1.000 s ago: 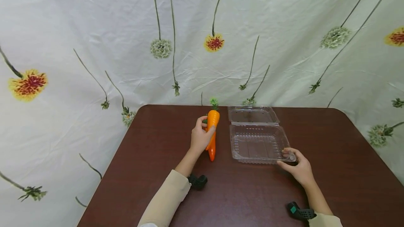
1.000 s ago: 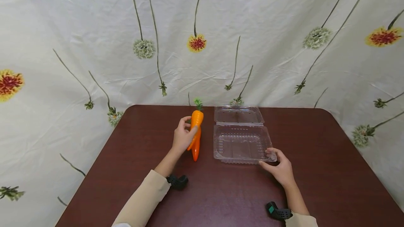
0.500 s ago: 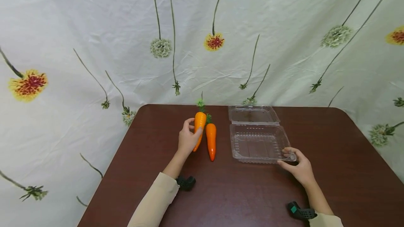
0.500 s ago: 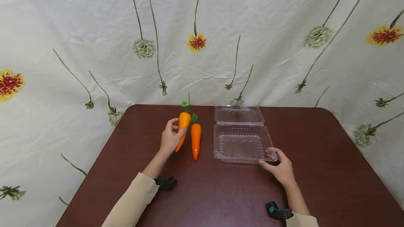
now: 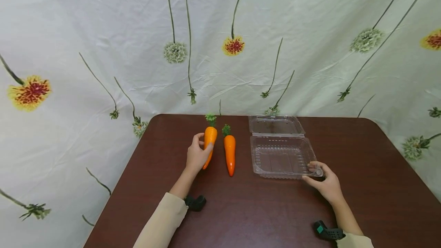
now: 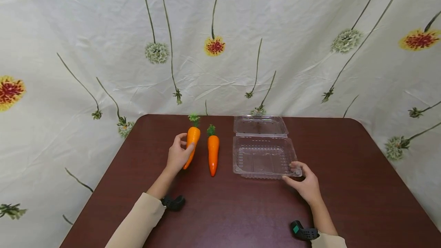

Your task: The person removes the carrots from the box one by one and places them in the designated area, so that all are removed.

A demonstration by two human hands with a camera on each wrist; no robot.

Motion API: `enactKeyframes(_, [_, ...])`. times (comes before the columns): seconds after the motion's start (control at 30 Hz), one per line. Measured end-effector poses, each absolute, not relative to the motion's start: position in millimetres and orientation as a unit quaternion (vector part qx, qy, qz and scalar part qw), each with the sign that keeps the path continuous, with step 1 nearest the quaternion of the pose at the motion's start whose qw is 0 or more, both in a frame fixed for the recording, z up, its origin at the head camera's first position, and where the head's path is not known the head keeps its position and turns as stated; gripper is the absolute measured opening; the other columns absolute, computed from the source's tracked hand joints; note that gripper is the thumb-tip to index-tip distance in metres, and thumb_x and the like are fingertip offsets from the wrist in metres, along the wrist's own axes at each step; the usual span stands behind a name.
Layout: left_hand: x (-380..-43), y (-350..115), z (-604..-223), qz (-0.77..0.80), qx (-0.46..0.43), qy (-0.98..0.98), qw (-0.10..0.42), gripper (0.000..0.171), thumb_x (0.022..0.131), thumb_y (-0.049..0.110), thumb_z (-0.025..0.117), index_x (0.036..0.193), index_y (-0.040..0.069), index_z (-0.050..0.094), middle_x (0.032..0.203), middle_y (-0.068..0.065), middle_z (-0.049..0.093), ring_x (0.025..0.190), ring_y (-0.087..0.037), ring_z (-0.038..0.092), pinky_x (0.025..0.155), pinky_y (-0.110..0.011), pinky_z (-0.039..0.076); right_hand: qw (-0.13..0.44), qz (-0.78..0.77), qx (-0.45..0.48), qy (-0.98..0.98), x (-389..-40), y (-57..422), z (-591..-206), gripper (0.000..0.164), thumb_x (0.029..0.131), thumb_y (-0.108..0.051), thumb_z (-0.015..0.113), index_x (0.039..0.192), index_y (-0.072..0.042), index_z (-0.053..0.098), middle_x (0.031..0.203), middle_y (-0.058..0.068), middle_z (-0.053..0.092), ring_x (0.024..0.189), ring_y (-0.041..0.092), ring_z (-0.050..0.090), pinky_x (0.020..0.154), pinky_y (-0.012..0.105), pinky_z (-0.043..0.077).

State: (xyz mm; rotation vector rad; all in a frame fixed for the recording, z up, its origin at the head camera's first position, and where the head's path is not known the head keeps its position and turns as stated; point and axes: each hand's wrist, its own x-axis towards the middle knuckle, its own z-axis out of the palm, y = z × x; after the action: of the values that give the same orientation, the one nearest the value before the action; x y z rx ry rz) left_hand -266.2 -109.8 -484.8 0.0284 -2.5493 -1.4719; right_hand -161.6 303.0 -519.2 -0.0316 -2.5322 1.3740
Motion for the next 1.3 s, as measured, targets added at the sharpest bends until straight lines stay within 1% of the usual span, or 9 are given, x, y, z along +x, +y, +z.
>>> enactKeyframes(0.13, [-264, -116, -484, -0.486, 0.019, -0.869, 0.089, 0.053, 0.090, 0.029, 0.062, 0.136, 0.009, 0.046, 0.102, -0.015, 0.062, 0.070, -0.025, 0.061, 0.062, -0.036, 0.053, 0.130, 0.474, -0.011, -0.870, -162, 303, -520, 0.052, 0.083, -0.015, 0.079, 0.126, 0.000, 0.056, 0.117, 0.009, 0.063, 0.096, -0.013, 0.048, 0.085, 0.025, 0.038])
enactKeyframes(0.27, [-262, -121, -483, -0.475, 0.026, -0.876, 0.084, 0.055, 0.090, 0.029, 0.062, 0.137, 0.007, 0.045, 0.101, -0.016, 0.063, 0.071, -0.027, 0.061, 0.064, -0.038, 0.053, 0.128, 0.476, -0.012, -0.870, -162, 303, -520, 0.052, 0.082, -0.016, 0.079, 0.126, 0.000, 0.056, 0.118, 0.011, 0.063, 0.095, -0.013, 0.049, 0.088, 0.032, 0.039])
enactKeyframes(0.37, [-261, -123, -485, -0.470, 0.030, -0.879, 0.076, 0.055, 0.090, 0.029, 0.062, 0.137, 0.006, 0.045, 0.100, -0.016, 0.063, 0.071, -0.026, 0.061, 0.064, -0.038, 0.053, 0.124, 0.481, -0.013, -0.868, -162, 303, -519, 0.053, 0.083, -0.015, 0.079, 0.127, 0.000, 0.055, 0.122, 0.021, 0.061, 0.095, -0.013, 0.048, 0.090, 0.040, 0.038])
enactKeyframes(0.6, [-262, -129, -492, -0.456, 0.039, -0.887, 0.056, 0.055, 0.090, 0.029, 0.062, 0.136, 0.005, 0.044, 0.097, -0.014, 0.064, 0.070, -0.024, 0.061, 0.063, -0.038, 0.053, 0.124, 0.477, -0.014, -0.870, -162, 302, -518, 0.055, 0.082, -0.013, 0.079, 0.129, 0.000, 0.055, 0.123, 0.020, 0.061, 0.096, -0.013, 0.048, 0.089, 0.036, 0.038])
enactKeyframes(0.8, [-262, -132, -493, -0.447, 0.052, -0.892, 0.033, 0.055, 0.091, 0.030, 0.061, 0.136, 0.005, 0.044, 0.098, -0.014, 0.064, 0.072, -0.024, 0.061, 0.065, -0.038, 0.052, 0.125, 0.484, -0.014, -0.866, -163, 304, -520, 0.053, 0.082, -0.014, 0.079, 0.127, 0.001, 0.055, 0.121, 0.021, 0.061, 0.095, -0.014, 0.048, 0.091, 0.047, 0.037])
enactKeyframes(1.03, [-263, -133, -492, -0.430, 0.044, -0.901, 0.025, 0.056, 0.089, 0.029, 0.060, 0.136, 0.003, 0.044, 0.095, -0.014, 0.064, 0.070, -0.024, 0.059, 0.065, -0.037, 0.051, 0.133, 0.483, -0.009, -0.865, -163, 304, -522, 0.052, 0.082, -0.015, 0.079, 0.125, 0.001, 0.055, 0.118, 0.019, 0.062, 0.094, -0.013, 0.048, 0.091, 0.049, 0.037])
enactKeyframes(1.1, [-264, -133, -493, -0.419, 0.037, -0.907, 0.026, 0.056, 0.088, 0.028, 0.060, 0.135, 0.002, 0.043, 0.094, -0.014, 0.064, 0.068, -0.024, 0.058, 0.064, -0.037, 0.051, 0.133, 0.484, -0.009, -0.865, -164, 304, -522, 0.052, 0.082, -0.015, 0.079, 0.125, 0.002, 0.055, 0.117, 0.016, 0.063, 0.094, -0.013, 0.049, 0.091, 0.049, 0.037])
enactKeyframes(1.23, [-266, -132, -494, -0.386, 0.032, -0.921, 0.031, 0.057, 0.089, 0.029, 0.061, 0.135, 0.001, 0.043, 0.099, -0.016, 0.064, 0.072, -0.025, 0.059, 0.067, -0.039, 0.051, 0.129, 0.479, -0.015, -0.868, -163, 305, -523, 0.053, 0.082, -0.017, 0.080, 0.125, 0.001, 0.055, 0.114, 0.000, 0.063, 0.094, -0.013, 0.048, 0.090, 0.048, 0.037])
enactKeyframes(1.3, [-266, -130, -494, -0.373, 0.029, -0.927, 0.035, 0.058, 0.088, 0.029, 0.062, 0.135, -0.001, 0.043, 0.103, -0.019, 0.063, 0.076, -0.028, 0.059, 0.071, -0.041, 0.051, 0.129, 0.478, -0.017, -0.868, -163, 305, -523, 0.053, 0.082, -0.018, 0.080, 0.125, 0.001, 0.056, 0.113, -0.001, 0.063, 0.094, -0.013, 0.048, 0.091, 0.047, 0.037])
